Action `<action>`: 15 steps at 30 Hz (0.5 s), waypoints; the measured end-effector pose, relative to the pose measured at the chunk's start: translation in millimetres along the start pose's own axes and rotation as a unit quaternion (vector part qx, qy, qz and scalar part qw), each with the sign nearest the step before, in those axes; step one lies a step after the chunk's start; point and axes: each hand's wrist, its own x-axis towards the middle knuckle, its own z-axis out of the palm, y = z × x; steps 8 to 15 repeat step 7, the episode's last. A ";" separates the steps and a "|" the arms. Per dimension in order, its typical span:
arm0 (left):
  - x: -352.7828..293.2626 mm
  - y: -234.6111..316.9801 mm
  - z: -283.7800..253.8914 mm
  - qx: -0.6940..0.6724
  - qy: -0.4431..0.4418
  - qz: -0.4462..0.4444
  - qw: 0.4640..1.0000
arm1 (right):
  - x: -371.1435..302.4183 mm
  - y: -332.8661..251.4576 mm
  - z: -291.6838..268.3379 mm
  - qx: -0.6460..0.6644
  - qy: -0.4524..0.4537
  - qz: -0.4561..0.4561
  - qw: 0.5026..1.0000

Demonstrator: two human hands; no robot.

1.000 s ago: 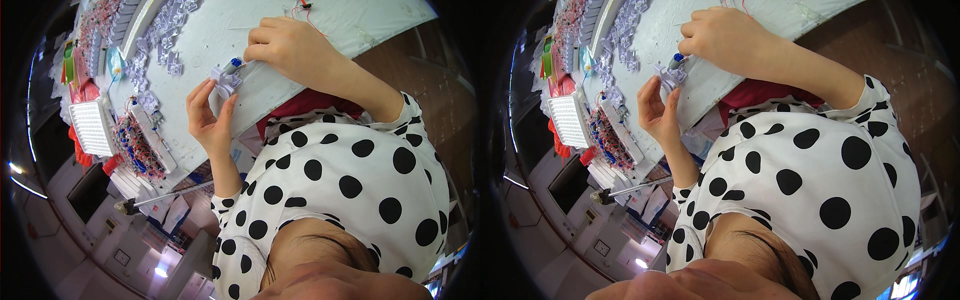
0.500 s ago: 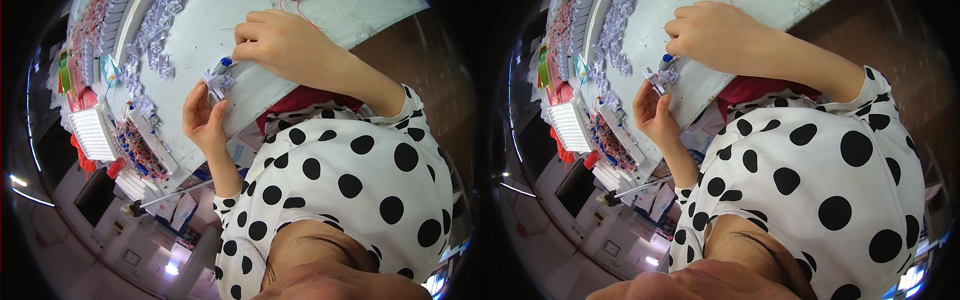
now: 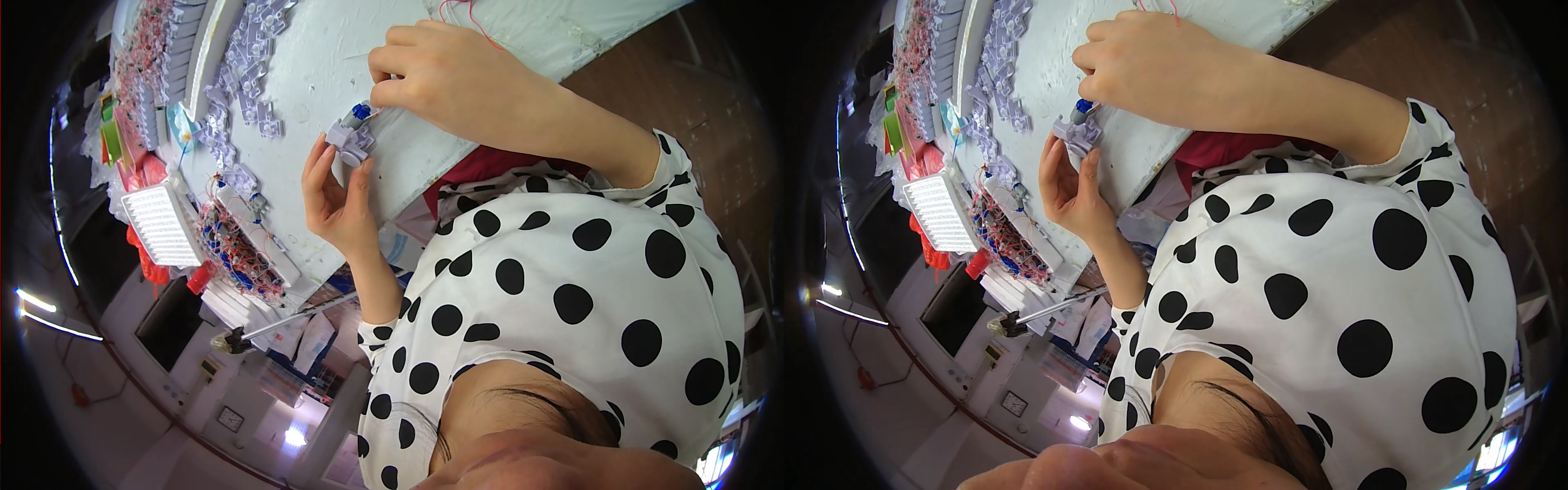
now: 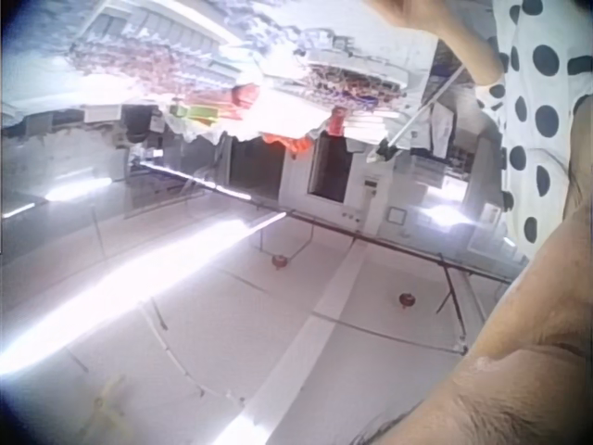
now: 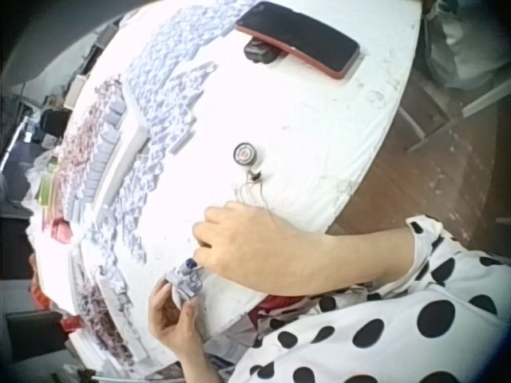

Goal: The person untangles and takes wired motor components from a bundle, fits the motors and wires into plastic casing pieces, presses the casings together, and places the assembled units onto a tray.

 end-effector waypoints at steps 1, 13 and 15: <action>-0.3 -0.6 -0.1 0.001 0.004 -0.003 1.000 | -0.5 0.3 0.7 0.002 0.000 -0.001 1.000; 0.7 -0.4 -1.3 -0.001 -0.005 -0.019 1.000 | -0.8 0.8 2.5 0.000 0.001 0.002 1.000; 0.7 -0.4 -1.3 -0.001 -0.005 -0.019 1.000 | -0.8 0.8 2.5 0.000 0.001 0.002 1.000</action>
